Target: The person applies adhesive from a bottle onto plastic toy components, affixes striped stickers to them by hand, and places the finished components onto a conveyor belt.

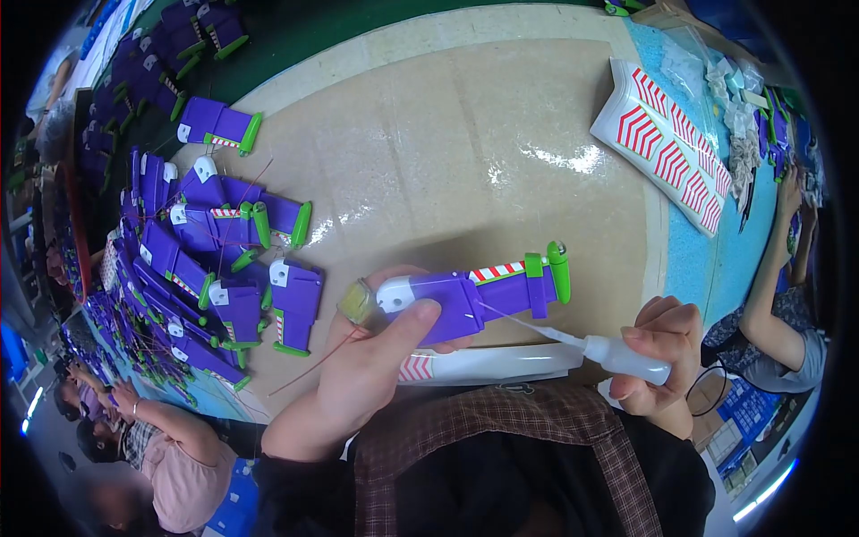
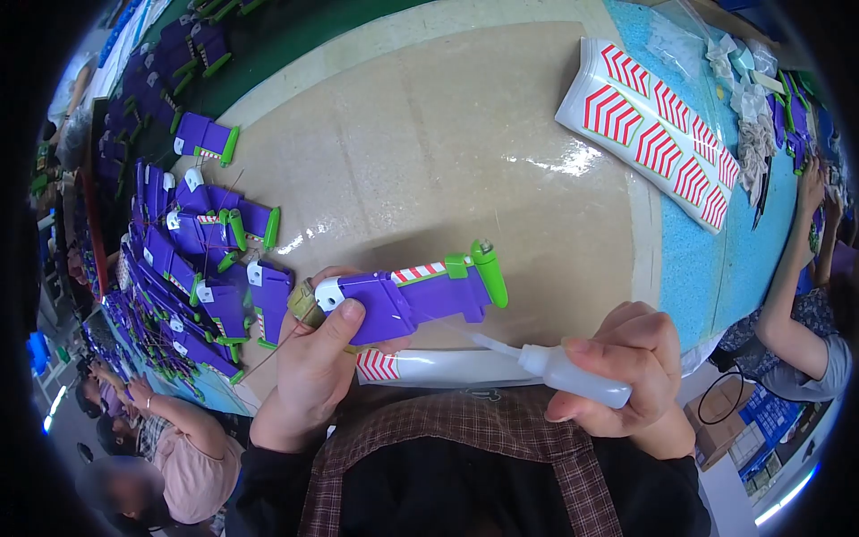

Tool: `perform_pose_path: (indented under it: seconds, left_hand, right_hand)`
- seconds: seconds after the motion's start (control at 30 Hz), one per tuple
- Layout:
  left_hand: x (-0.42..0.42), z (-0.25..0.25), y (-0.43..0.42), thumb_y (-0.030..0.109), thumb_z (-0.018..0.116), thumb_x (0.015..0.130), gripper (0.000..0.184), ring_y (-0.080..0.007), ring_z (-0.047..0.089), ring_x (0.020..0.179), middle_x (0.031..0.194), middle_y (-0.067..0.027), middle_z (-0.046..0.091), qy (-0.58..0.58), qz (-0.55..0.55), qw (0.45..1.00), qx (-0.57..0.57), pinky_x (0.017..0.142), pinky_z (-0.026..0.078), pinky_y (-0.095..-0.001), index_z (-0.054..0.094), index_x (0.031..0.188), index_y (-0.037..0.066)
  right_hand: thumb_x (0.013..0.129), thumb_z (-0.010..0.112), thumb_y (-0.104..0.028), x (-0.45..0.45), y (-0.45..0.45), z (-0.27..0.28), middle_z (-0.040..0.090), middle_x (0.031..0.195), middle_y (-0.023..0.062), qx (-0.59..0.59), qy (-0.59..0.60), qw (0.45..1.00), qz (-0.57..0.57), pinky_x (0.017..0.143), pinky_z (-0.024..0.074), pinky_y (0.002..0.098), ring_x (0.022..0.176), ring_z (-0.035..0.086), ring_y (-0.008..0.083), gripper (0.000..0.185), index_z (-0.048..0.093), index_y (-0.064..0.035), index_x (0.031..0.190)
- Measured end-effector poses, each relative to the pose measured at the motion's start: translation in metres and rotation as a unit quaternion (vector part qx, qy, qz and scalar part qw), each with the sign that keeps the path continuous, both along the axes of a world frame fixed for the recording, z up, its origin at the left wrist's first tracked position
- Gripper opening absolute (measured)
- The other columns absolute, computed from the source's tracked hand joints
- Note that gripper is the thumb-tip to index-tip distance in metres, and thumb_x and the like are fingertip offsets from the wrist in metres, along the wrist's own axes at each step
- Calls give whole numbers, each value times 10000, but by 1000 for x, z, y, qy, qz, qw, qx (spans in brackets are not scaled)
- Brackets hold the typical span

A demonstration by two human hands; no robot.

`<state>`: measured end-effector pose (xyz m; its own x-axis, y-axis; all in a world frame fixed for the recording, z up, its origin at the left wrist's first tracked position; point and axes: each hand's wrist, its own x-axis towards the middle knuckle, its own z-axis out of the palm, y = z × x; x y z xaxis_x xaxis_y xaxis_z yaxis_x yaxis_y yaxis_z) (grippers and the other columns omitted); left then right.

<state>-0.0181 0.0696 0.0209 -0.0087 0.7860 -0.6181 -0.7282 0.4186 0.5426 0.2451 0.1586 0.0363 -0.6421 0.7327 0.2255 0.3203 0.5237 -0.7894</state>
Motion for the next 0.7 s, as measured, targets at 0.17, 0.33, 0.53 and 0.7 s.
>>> perform_pose_path:
  seconds: [0.17,0.33,0.53,0.7]
  left_hand:
    - [-5,-16,2,44,652,789,326,-250,602,926,999,-145,568,303,-40,945,112,755,528,-357,494,1074,27]
    - [-16,-25,2,-16,716,651,374,-333,595,942,1012,-108,510,674,-169,593,406,746,540,-380,557,966,109]
    - [-20,-32,0,-25,699,650,331,-335,594,918,1002,-105,507,709,-128,555,416,694,546,-353,584,932,104]
    - [-11,-18,11,-29,668,724,270,-203,613,810,908,-86,589,581,-156,731,323,686,504,-281,553,959,34]
  right_hand:
    - [690,723,-460,3,-1,0,412,798,28,-9,20,1000,-9,506,371,246,616,474,133,489,605,-72,963]
    - [691,726,-457,-4,5,-1,414,797,27,5,28,1000,-1,497,359,230,606,464,126,480,607,-72,952]
    - [707,738,-406,3,5,-7,454,831,56,-91,38,995,-22,549,403,270,638,492,161,453,593,-37,927]
    - [710,742,-136,-30,24,-28,521,900,94,-68,44,987,-141,725,432,293,808,533,214,358,534,-15,976]
